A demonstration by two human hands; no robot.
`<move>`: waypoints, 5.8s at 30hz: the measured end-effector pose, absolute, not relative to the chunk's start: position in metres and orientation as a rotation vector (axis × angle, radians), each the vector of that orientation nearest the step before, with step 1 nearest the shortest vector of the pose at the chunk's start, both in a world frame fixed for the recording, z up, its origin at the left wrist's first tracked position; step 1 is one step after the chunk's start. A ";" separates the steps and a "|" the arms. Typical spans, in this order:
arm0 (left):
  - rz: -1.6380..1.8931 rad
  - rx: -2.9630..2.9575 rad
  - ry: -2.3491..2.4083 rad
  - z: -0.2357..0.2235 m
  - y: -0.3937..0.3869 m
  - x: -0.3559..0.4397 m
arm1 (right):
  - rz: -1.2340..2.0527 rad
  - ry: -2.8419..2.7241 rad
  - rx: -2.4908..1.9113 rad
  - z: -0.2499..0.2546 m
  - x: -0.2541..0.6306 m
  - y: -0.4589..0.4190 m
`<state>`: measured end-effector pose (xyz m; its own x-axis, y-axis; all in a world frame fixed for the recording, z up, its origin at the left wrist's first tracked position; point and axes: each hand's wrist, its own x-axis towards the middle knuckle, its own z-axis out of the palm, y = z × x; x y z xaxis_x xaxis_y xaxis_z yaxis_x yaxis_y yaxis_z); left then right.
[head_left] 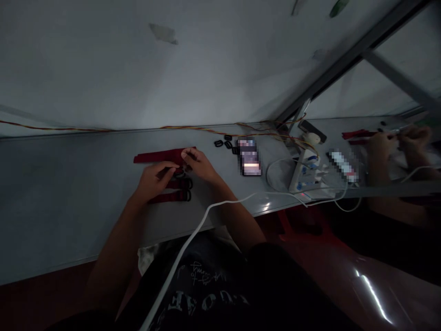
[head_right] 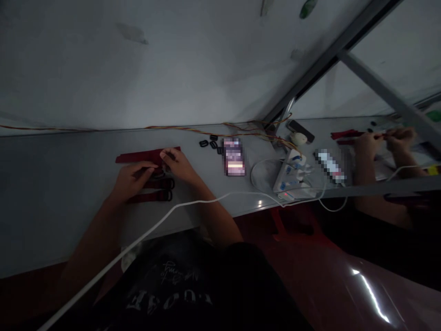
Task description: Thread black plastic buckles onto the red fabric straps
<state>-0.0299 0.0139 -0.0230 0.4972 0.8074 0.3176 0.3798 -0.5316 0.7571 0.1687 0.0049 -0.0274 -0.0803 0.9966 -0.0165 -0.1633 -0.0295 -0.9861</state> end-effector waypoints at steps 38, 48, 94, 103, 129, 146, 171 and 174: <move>1.140 1.963 1.173 -0.037 0.013 -0.026 | 1.076 -1.221 -1.099 -0.028 0.155 -0.009; 1.078 2.050 1.035 -0.038 0.015 -0.028 | 1.203 -1.057 -1.149 -0.038 0.152 -0.007; 1.200 2.698 0.916 -0.017 0.025 -0.061 | 1.594 -1.265 -1.062 -0.011 0.162 0.005; 0.667 2.764 0.977 -0.040 0.026 -0.070 | 1.119 -2.003 -1.261 -0.024 0.191 0.021; 0.662 2.502 1.381 -0.026 0.014 -0.022 | 0.677 -1.587 -1.578 -0.043 0.230 -0.030; 0.514 2.514 1.179 -0.049 0.067 0.006 | 0.273 -1.491 -2.199 -0.036 0.256 0.019; 0.863 2.564 1.359 -0.020 0.047 0.005 | 1.095 -1.004 -1.230 -0.014 0.217 -0.006; 0.810 2.547 1.365 -0.002 0.040 0.003 | 1.176 -1.026 -1.123 -0.018 0.210 0.000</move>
<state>0.0031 0.0402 -0.0024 0.4434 0.8060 0.3922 0.7303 -0.5785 0.3632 0.2096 -0.0004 -0.0184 0.1136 0.9933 0.0204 -0.1548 0.0380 -0.9872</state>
